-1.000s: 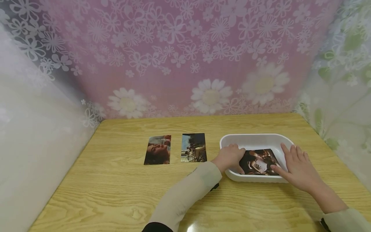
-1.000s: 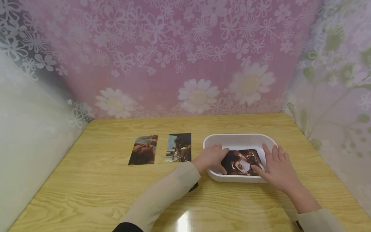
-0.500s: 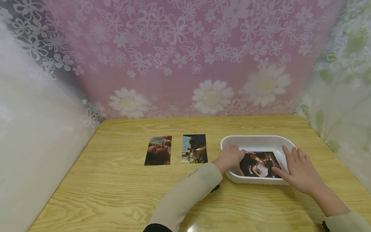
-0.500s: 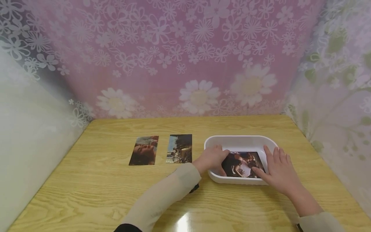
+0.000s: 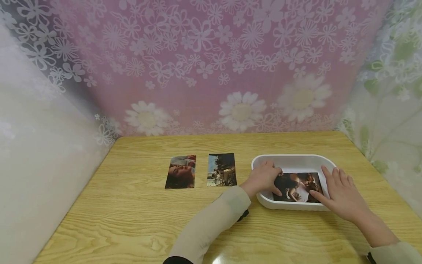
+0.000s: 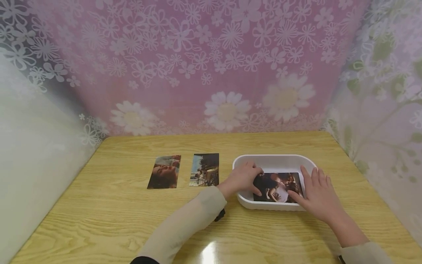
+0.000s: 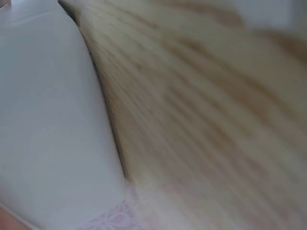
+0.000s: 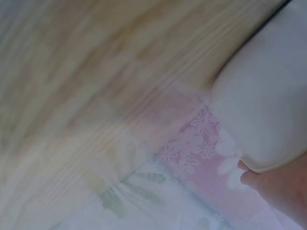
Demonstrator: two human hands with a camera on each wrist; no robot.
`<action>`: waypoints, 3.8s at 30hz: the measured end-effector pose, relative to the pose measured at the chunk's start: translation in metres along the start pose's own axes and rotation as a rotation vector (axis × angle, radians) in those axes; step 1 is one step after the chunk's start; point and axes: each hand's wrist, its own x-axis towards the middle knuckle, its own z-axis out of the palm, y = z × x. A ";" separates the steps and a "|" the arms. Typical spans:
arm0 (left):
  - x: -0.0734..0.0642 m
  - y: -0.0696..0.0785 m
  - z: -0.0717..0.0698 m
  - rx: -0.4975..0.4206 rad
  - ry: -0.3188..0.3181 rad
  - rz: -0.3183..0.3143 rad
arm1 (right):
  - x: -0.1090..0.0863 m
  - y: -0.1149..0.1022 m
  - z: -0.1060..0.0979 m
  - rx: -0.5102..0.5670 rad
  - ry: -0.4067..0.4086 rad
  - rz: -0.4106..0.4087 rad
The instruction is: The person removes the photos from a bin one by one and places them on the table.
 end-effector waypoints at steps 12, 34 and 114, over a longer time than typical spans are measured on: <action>0.000 -0.001 -0.001 -0.089 0.022 0.006 | 0.000 -0.001 0.000 0.009 0.007 -0.001; -0.002 -0.002 -0.007 -0.125 0.057 0.060 | 0.000 0.000 0.001 0.003 0.013 -0.004; -0.258 -0.284 -0.001 -1.009 0.325 -0.480 | 0.001 -0.001 -0.003 0.033 0.010 0.001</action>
